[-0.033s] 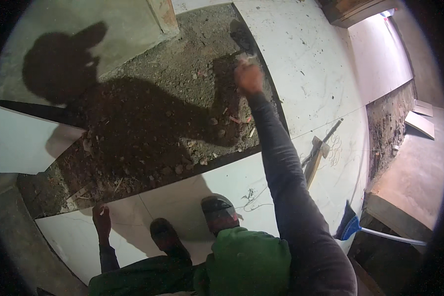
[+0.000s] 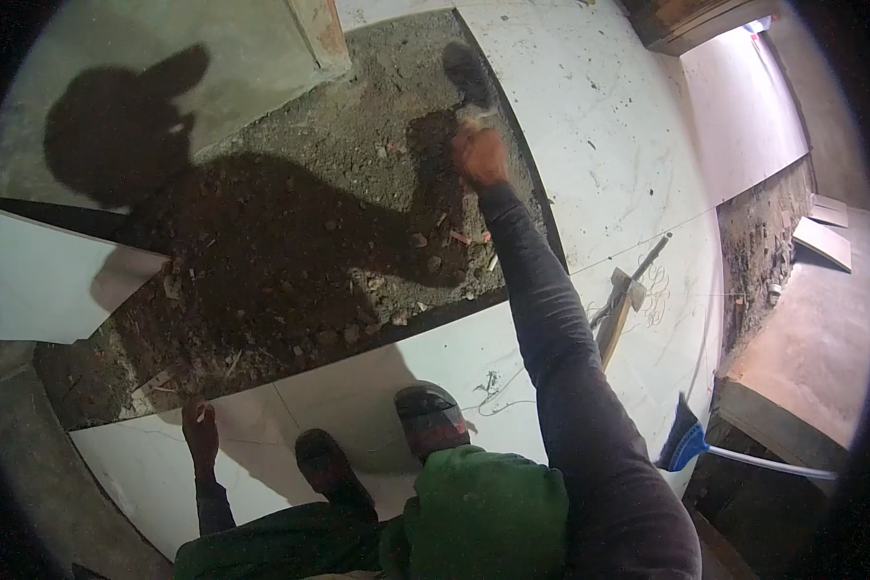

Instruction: The person prepares the floor for tiling by using a trowel and a hammer to scrape and level the soil and debris in a rectangular cutout. The person moves debris and scrapes the ground with the trowel, occasionally using the hammer to break up harder sections of the soil.

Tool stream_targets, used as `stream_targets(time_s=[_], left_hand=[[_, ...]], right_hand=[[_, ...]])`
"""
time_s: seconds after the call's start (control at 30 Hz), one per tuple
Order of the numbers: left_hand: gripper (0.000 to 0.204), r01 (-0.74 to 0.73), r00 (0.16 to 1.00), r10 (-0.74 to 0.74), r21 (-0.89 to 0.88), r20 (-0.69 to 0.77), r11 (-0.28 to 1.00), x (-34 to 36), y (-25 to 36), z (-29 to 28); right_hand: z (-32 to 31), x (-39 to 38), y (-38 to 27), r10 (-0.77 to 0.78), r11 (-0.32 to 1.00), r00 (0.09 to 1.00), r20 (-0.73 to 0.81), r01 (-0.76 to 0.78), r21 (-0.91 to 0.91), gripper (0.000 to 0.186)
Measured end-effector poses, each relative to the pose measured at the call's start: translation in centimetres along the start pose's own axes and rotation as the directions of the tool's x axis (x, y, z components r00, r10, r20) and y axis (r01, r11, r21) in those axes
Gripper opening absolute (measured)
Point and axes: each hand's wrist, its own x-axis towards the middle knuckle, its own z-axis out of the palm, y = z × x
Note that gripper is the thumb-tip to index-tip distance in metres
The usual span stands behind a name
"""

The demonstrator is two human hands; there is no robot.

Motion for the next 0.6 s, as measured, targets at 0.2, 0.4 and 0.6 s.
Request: stream_targets(time_s=[0.2,0.4,0.6], left_hand=[[0.030,0.031,0.999,-0.033,-0.103,-0.014,0.994,-0.3,-0.7,0.1],[0.032,0.016,1.000,-0.016,-0.052,0.001,0.999,-0.6,-0.2,-0.2],[0.031,0.082,0.996,-0.083,-0.095,-0.011,0.992,-1.2,-0.8,-0.1]], right_hand=[[-2.6,1.4,-3.3,0.031,0.999,0.986,0.162,-0.033,0.007,0.075],[-0.2,4.0,-2.1,-0.094,0.990,0.991,0.097,0.103,-0.095,0.080],[1.8,7.6,-3.1,-0.083,0.990,0.995,0.046,0.088,-0.107,0.076]])
